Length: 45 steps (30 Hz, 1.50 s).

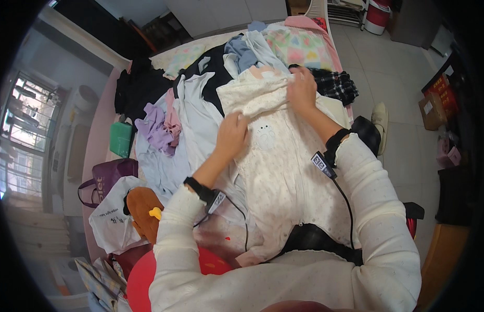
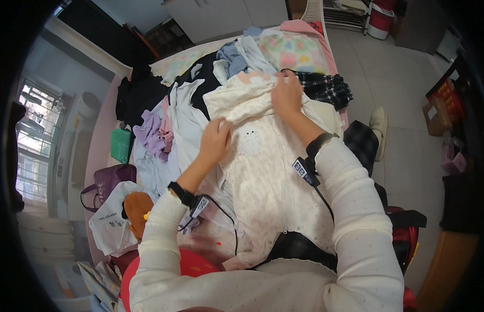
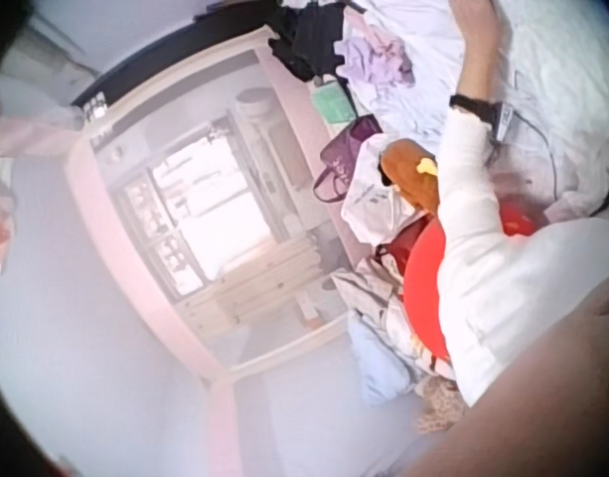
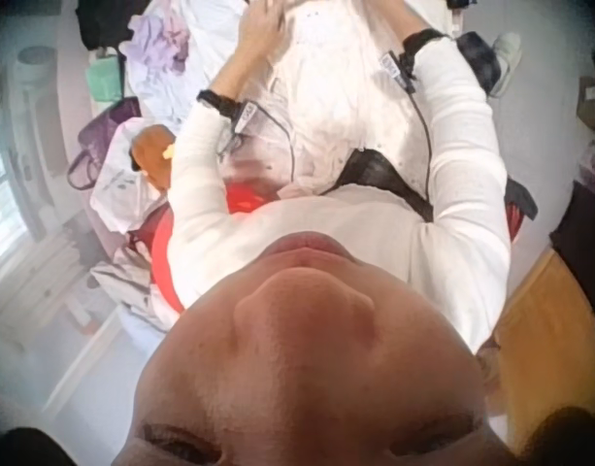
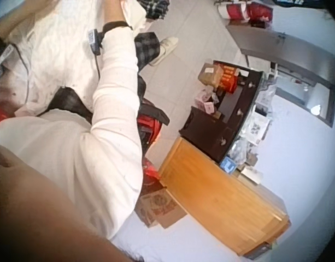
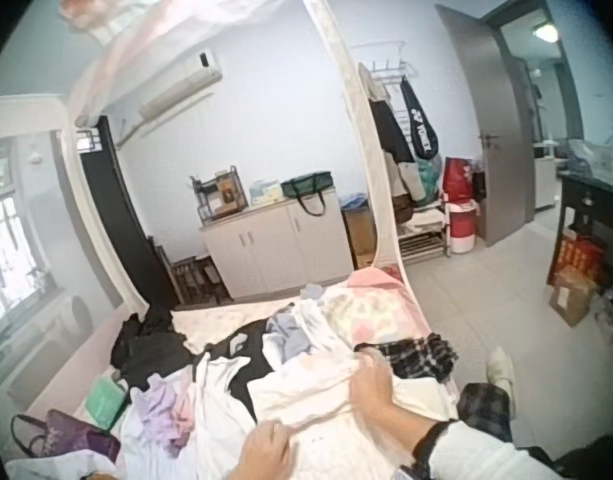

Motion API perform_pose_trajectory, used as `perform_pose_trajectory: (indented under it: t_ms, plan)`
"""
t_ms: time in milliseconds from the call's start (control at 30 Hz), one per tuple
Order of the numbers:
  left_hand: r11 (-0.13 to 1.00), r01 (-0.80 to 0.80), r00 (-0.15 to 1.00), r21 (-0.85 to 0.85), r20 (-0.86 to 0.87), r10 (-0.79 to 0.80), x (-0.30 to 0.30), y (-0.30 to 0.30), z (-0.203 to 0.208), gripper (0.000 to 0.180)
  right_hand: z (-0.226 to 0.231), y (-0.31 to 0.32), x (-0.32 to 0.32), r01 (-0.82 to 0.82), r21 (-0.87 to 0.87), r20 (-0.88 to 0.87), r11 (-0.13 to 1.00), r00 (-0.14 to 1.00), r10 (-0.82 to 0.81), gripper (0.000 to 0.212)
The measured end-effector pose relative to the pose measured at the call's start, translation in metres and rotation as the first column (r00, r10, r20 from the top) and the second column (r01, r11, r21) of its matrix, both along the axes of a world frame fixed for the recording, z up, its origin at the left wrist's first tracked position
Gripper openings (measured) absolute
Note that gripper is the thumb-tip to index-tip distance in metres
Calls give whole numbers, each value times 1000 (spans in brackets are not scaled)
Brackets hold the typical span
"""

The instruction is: The person folds multiple garments one by one on a bed, including a white patterned top, a purple shirt, a pink top, and several white and light blue shirts. Each item is smoothed, folded, and stacked on the bed.

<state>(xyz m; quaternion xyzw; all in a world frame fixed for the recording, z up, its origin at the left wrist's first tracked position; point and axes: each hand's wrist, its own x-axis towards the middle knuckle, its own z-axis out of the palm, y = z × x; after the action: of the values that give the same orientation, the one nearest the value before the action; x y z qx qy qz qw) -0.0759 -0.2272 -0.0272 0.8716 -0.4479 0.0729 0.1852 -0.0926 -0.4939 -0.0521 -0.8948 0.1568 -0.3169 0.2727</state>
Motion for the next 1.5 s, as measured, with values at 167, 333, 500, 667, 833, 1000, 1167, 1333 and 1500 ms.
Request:
perform_pose_trajectory:
  t_ms: [167,333,500,667,833,1000,1167,1333,1500]
  plan:
    - [952,-176,971,249,204,126,46,-32,-1,66,17,5,-31,-508,-110,-659,854,681,320,78]
    - [982,190,966,6,179,-188,-20,-17,0,49,65,-26,-109,-623,-195,-177,758,782,597,57]
    - [758,624,720,-190,-236,-653,-156,17,16,33,74,-42,-282,-521,-26,-386,853,793,472,37]
    - [674,634,537,-381,-410,-737,-232,-24,10,48,20,-3,-405,181,643,-507,744,829,236,63]
    - [591,803,573,-73,-180,-800,-295,-65,0,52,24,-16,-447,410,905,-387,118,673,630,65]
    - [726,668,738,164,-18,-675,-333,-87,3,42,68,-18,-464,407,902,-427,142,800,422,51]
    - [727,345,569,-594,-484,-665,-319,-83,-5,22,100,-35,-446,6,1000,-16,29,936,350,37]
    - [623,326,822,-711,-113,-559,-316,-74,-4,29,74,-3,-429,34,775,-273,631,919,286,64]
    - [480,528,239,-700,-419,-876,-291,-74,10,41,64,-3,-421,-283,-3,-71,959,957,282,52]
